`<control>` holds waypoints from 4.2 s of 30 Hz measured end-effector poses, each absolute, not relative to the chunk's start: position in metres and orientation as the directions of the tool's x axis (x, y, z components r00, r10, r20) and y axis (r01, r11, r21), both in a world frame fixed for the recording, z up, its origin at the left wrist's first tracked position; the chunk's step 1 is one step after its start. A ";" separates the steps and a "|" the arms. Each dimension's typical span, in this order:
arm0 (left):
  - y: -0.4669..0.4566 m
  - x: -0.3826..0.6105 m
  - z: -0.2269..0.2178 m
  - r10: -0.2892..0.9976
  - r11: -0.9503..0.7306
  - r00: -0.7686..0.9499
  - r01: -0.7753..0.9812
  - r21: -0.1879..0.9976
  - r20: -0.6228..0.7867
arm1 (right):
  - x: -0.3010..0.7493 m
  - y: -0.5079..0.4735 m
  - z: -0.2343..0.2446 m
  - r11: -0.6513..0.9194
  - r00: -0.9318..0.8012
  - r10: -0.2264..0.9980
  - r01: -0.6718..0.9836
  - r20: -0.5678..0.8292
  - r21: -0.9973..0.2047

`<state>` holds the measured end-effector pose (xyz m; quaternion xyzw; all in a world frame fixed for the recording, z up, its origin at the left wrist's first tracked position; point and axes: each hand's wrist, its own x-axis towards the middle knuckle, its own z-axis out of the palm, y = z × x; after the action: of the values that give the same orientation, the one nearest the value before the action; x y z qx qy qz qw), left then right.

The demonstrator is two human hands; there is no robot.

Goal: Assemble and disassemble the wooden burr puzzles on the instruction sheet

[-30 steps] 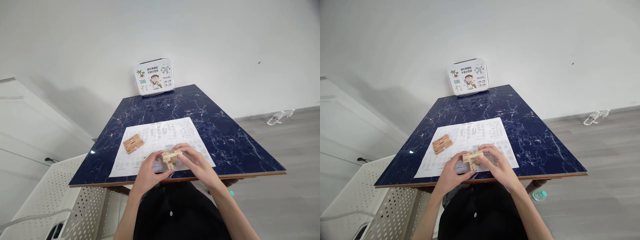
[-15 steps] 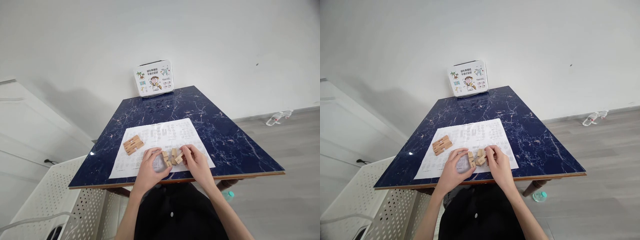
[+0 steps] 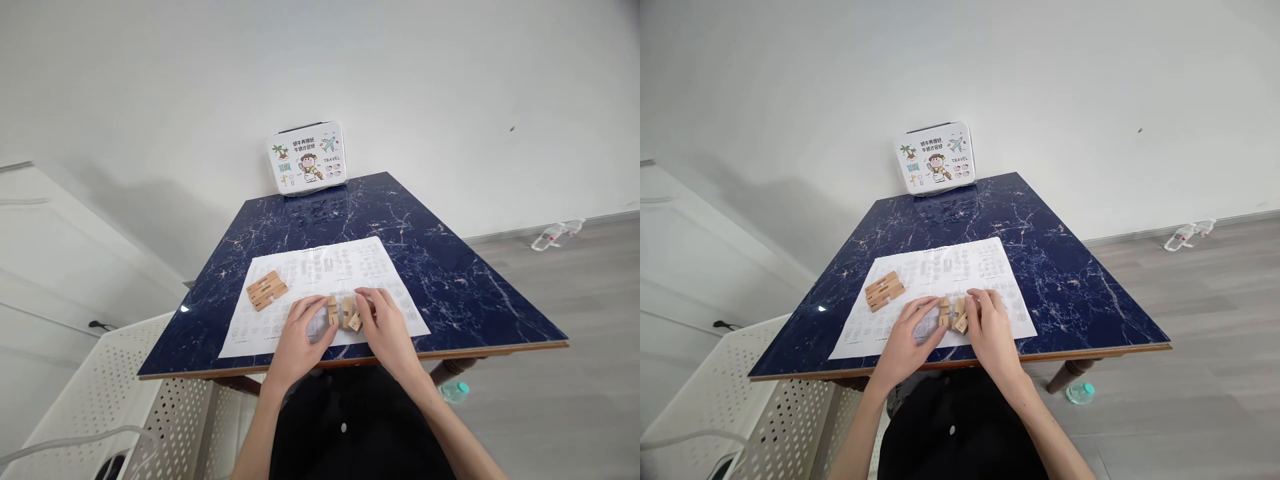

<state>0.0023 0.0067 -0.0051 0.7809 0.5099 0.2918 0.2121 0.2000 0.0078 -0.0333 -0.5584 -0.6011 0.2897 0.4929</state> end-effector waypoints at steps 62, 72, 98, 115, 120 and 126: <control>0.143 -0.089 -0.005 0.943 -0.239 0.214 0.968 0.073 0.256 | 0.206 0.001 -0.033 0.331 0.027 0.927 0.410 0.374 -0.850; 0.031 -0.039 0.001 0.887 -0.455 0.384 0.821 0.346 0.256 | 0.206 0.002 -0.035 0.365 -0.036 0.921 0.427 0.388 -0.827; 0.003 -0.042 0.006 0.990 -0.138 0.072 0.615 0.776 0.119 | 0.202 -0.001 -0.036 0.423 -0.088 0.893 0.500 0.441 -0.756; 0.003 -0.040 0.007 0.990 -0.139 0.074 0.634 0.761 0.118 | 0.200 -0.001 -0.035 0.418 -0.098 0.897 0.502 0.431 -0.757; 0.002 -0.039 0.008 0.991 -0.132 0.071 0.625 0.769 0.113 | 0.200 0.000 -0.036 0.424 -0.101 0.894 0.509 0.437 -0.749; 0.003 -0.040 0.006 0.991 -0.129 0.069 0.630 0.765 0.111 | 0.200 0.000 -0.037 0.430 -0.105 0.890 0.512 0.443 -0.743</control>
<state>-0.0401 0.0026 0.0058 0.6768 0.5990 0.3265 0.2765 0.2004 -0.0004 -0.0374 -0.4913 -0.7136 0.2082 0.4539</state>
